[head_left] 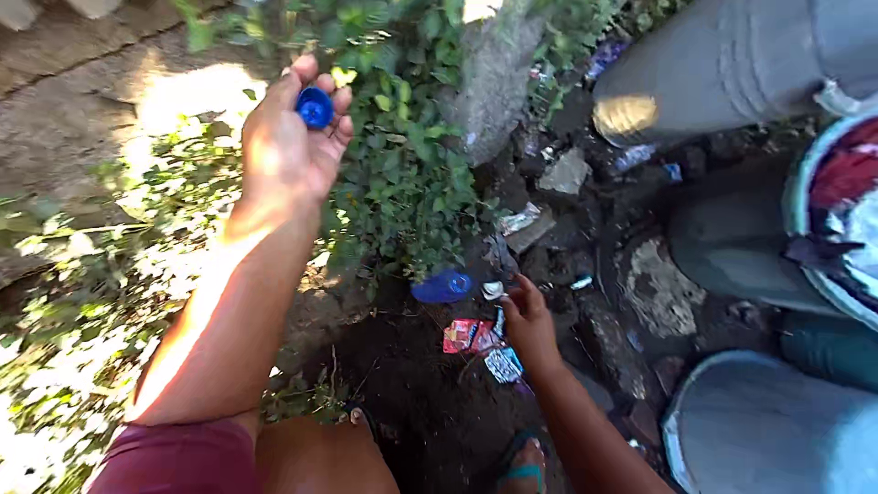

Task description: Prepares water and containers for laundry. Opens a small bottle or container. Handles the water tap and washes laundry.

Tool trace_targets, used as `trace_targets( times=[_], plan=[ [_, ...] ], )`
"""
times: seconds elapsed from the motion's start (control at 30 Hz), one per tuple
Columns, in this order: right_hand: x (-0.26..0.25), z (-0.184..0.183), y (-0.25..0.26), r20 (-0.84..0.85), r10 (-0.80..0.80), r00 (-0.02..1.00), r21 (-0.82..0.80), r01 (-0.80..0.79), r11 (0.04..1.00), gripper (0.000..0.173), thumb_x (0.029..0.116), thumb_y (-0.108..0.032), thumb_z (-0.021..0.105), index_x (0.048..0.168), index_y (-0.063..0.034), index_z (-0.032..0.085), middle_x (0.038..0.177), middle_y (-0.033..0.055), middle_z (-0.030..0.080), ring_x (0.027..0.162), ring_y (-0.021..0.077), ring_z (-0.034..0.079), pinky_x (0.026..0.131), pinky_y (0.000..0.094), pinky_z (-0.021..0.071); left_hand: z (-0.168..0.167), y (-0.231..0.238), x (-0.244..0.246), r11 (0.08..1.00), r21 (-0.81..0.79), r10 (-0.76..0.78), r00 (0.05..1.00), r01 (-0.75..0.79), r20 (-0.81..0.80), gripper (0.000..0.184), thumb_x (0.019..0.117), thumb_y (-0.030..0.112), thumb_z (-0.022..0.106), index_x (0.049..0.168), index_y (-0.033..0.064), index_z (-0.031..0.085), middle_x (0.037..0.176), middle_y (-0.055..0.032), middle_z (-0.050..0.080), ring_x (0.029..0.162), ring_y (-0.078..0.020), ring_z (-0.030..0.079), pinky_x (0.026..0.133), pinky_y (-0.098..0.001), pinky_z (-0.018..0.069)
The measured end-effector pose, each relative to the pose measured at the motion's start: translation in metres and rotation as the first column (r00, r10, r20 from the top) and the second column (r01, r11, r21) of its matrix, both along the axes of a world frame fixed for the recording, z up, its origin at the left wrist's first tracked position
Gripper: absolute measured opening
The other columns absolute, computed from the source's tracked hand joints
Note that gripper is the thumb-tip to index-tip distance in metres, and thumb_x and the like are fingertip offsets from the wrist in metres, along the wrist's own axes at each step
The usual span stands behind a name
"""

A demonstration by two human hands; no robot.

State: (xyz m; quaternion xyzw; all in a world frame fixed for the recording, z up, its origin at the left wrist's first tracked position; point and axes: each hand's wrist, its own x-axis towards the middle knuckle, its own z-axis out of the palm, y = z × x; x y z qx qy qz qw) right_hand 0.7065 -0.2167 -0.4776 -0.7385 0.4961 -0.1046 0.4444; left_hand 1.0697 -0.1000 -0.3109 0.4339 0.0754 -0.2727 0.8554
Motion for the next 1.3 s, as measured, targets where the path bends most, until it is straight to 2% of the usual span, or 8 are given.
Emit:
trace_targets(
  times=[0.1,0.23,0.4,0.53,0.67,0.8,1.03,1.3],
  plan=[
    [-0.005,-0.026,-0.002,0.03,0.06,0.998,0.115,-0.063,0.991,0.088,0.0934,-0.025,0.073,0.159,0.0037,0.024,0.148,0.0269,0.051,0.135,0.0342,0.054,0.109,0.0485,0.0495,-0.013,-0.026,-0.024,0.984,0.102,-0.149,0.989,0.148,0.001,0.017,0.1082,0.024,0.049,0.108,0.0133,0.062,0.081,-0.0029,0.064,0.067,-0.0139,0.064,0.059,-0.0265,0.0562],
    [0.027,-0.061,0.013,0.162,0.118,0.98,0.087,-0.134,0.987,0.108,0.0803,-0.045,0.083,0.159,0.004,0.027,0.153,0.0274,0.046,0.142,0.0381,0.046,0.117,0.0547,0.0398,-0.029,-0.046,-0.048,0.933,0.204,-0.307,0.951,0.295,0.03,0.023,0.1097,0.029,0.042,0.105,0.0175,0.062,0.081,0.0013,0.063,0.065,-0.0098,0.061,0.058,-0.0243,0.0536],
    [0.055,-0.066,0.014,0.249,0.141,0.958,0.047,-0.157,0.986,0.061,0.0901,-0.04,0.077,0.141,-0.0094,0.062,0.145,0.018,0.058,0.138,0.0315,0.052,0.116,0.0512,0.0429,-0.042,-0.066,-0.082,0.88,0.257,-0.443,0.885,0.4,0.14,0.03,0.11,0.027,0.039,0.097,0.0206,0.065,0.078,0.0059,0.062,0.062,-0.0056,0.058,0.057,-0.0196,0.0504],
    [0.039,-0.047,0.002,0.422,0.018,0.906,0.184,-0.105,0.977,0.046,0.0928,-0.022,0.075,0.133,-0.0005,0.066,0.14,0.0218,0.06,0.135,0.0309,0.055,0.115,0.0473,0.0447,-0.029,-0.085,-0.128,0.859,0.217,-0.504,0.841,0.464,0.195,0.046,0.1112,0.026,0.022,0.092,0.0201,0.064,0.07,0.008,0.063,0.058,-0.0031,0.06,0.054,-0.017,0.0522],
    [-0.01,0.018,-0.015,0.434,-0.104,0.895,0.32,-0.045,0.946,0.046,0.0929,-0.018,0.074,0.133,0.0031,0.064,0.141,0.0232,0.059,0.135,0.0307,0.055,0.114,0.0464,0.0449,0.017,-0.111,-0.184,0.723,0.399,-0.664,0.726,0.564,0.178,0.039,0.1098,0.022,0.022,0.099,0.0214,0.059,0.073,0.0126,0.063,0.061,-0.0003,0.06,0.056,-0.0153,0.0521],
    [-0.092,0.1,-0.039,0.344,-0.143,0.928,0.365,0.008,0.931,0.046,0.0922,-0.02,0.076,0.133,-0.002,0.066,0.144,0.0193,0.059,0.137,0.0277,0.054,0.116,0.045,0.0447,0.078,-0.136,-0.258,0.477,0.56,-0.819,0.574,0.678,0.004,0.026,0.1082,0.016,0.033,0.107,0.0137,0.058,0.075,0.0114,0.06,0.061,-0.001,0.057,0.057,-0.0169,0.0509],
    [-0.282,0.283,-0.108,0.18,-0.396,0.9,0.324,0.326,0.888,0.048,0.0928,-0.026,0.072,0.134,-0.0032,0.065,0.144,0.0177,0.058,0.136,0.0276,0.055,0.115,0.0461,0.045,0.233,-0.174,-0.386,0.091,0.607,-0.912,0.311,0.79,-0.268,0.029,0.1088,0.013,0.035,0.115,0.0008,0.061,0.078,0.0045,0.061,0.062,-0.0032,0.057,0.058,-0.0193,0.0499],
    [-0.428,0.446,-0.212,0.183,-0.694,0.696,0.227,0.657,0.719,0.05,0.0941,-0.028,0.069,0.137,-0.0023,0.062,0.134,0.0181,0.064,0.121,0.0241,0.064,0.105,0.0429,0.0515,0.361,-0.265,-0.442,0.058,0.697,-0.963,0.224,0.715,-0.149,0.022,0.1056,0.009,0.043,0.11,-0.0001,0.063,0.071,0.0032,0.06,0.06,-0.0053,0.058,0.06,-0.0235,0.0526]
  ],
)
